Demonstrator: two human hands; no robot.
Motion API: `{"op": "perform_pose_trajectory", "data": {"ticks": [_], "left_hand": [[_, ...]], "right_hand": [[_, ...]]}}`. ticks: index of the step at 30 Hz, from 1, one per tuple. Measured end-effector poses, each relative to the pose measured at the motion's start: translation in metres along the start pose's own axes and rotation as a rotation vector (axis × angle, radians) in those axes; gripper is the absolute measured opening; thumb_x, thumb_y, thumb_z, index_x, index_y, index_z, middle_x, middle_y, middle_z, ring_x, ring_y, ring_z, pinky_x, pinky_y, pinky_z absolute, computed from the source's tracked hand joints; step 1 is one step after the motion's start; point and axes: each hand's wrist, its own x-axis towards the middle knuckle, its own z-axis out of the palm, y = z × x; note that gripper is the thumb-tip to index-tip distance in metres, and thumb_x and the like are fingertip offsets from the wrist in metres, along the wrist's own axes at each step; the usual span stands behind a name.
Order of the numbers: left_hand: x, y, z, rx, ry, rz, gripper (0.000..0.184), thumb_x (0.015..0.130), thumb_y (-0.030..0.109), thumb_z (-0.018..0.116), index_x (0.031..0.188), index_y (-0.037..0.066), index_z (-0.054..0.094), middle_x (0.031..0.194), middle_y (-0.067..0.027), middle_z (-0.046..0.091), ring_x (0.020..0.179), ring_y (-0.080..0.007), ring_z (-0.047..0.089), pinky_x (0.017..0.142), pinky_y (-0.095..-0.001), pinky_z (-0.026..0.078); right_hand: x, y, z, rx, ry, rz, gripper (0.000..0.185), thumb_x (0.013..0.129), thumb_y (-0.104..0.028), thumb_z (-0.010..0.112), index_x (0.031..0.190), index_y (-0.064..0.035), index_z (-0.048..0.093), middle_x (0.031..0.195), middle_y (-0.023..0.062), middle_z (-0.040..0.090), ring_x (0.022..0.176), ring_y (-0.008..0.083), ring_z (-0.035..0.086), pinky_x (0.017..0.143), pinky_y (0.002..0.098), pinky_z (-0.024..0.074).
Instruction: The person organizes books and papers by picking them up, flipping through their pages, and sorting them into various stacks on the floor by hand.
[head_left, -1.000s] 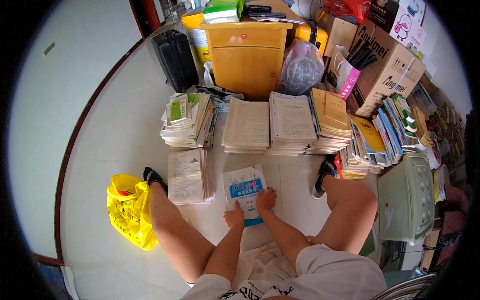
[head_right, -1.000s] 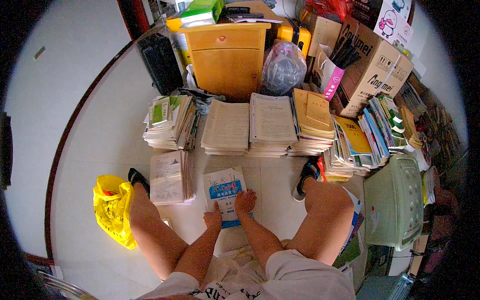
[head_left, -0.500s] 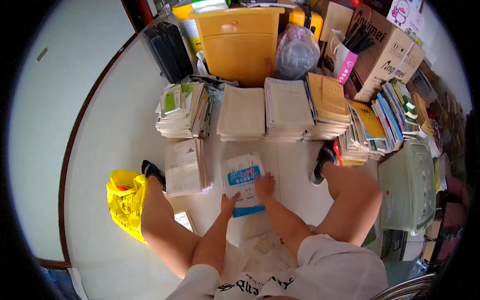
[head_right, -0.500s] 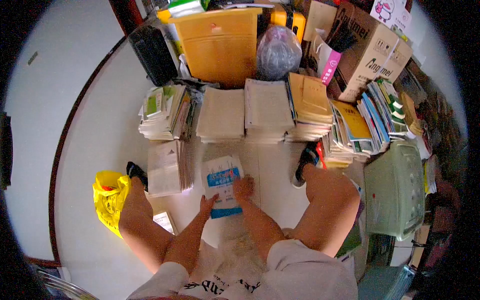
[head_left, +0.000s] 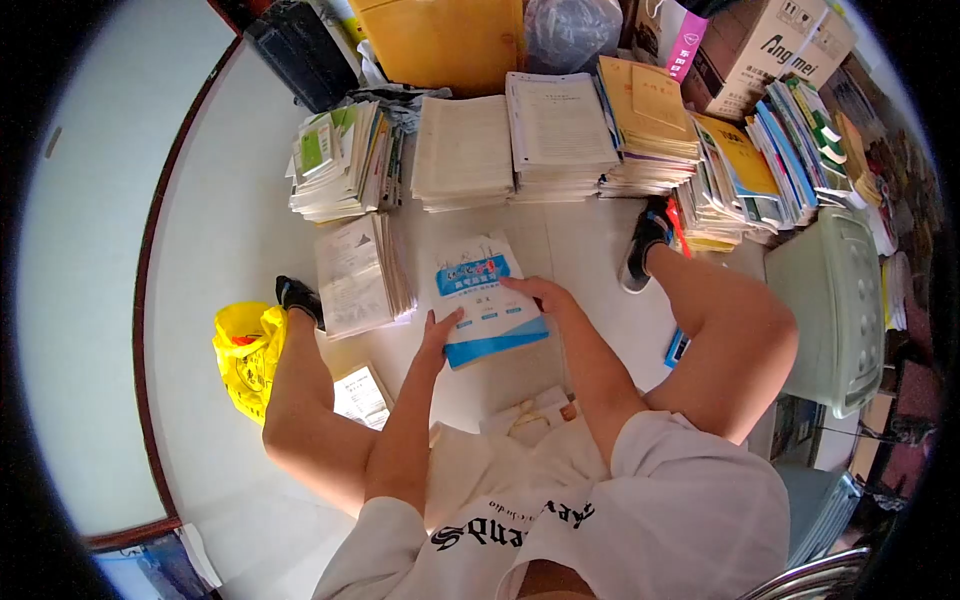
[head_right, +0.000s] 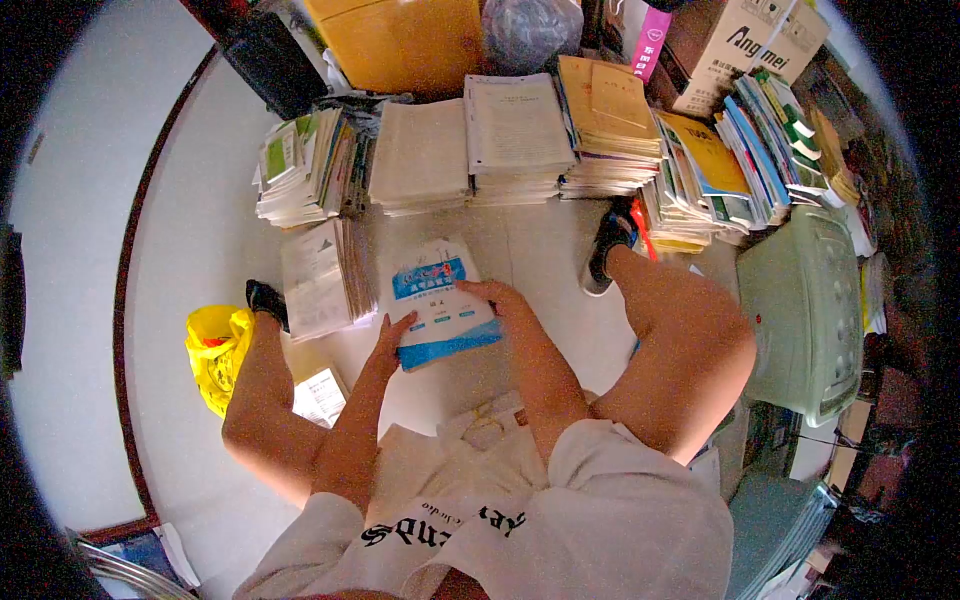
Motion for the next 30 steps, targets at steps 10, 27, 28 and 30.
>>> {"op": "perform_pose_trajectory", "data": {"ticks": [10, 27, 28, 30], "left_hand": [[0.013, 0.036, -0.001, 0.639, -0.061, 0.799, 0.072, 0.074, -0.001, 0.082, 0.132, 0.000, 0.039, 0.116, -0.0129, 0.063, 0.106, -0.0217, 0.063, 0.089, -0.0352, 0.053], [0.047, 0.033, -0.003, 0.369, -0.063, 0.635, 0.052, 0.072, -0.005, 0.081, 0.119, 0.003, 0.061, 0.109, -0.0058, 0.069, 0.101, -0.0183, 0.063, 0.088, -0.0324, 0.052], [0.048, 0.032, -0.002, 0.365, -0.066, 0.639, 0.052, 0.072, -0.005, 0.081, 0.119, 0.003, 0.061, 0.109, -0.0058, 0.069, 0.101, -0.0183, 0.063, 0.088, -0.0324, 0.052], [0.048, 0.027, -0.001, 0.426, -0.087, 0.528, 0.050, 0.074, -0.001, 0.082, 0.120, 0.003, 0.061, 0.110, -0.0058, 0.068, 0.102, -0.0193, 0.063, 0.089, -0.0329, 0.052]], "right_hand": [[-0.023, -0.020, 0.030, -0.049, 0.104, -0.581, 0.054, 0.081, -0.011, 0.082, 0.128, -0.0051, 0.057, 0.118, 0.0097, 0.068, 0.108, 0.0222, 0.064, 0.091, 0.0375, 0.0539], [-0.035, -0.053, 0.024, -0.382, 0.059, -0.747, 0.055, 0.071, -0.004, 0.087, 0.120, -0.0054, 0.064, 0.113, 0.0043, 0.069, 0.108, 0.0179, 0.063, 0.093, 0.0354, 0.0535], [-0.021, -0.046, 0.011, -0.386, 0.062, -0.750, 0.055, 0.071, -0.004, 0.087, 0.120, -0.0054, 0.064, 0.113, 0.0043, 0.069, 0.108, 0.0179, 0.063, 0.093, 0.0354, 0.0535], [0.012, -0.026, -0.014, -0.417, 0.149, -0.588, 0.050, 0.075, -0.004, 0.085, 0.120, -0.0047, 0.063, 0.114, 0.0053, 0.068, 0.106, 0.0172, 0.064, 0.091, 0.0350, 0.0545]]}}
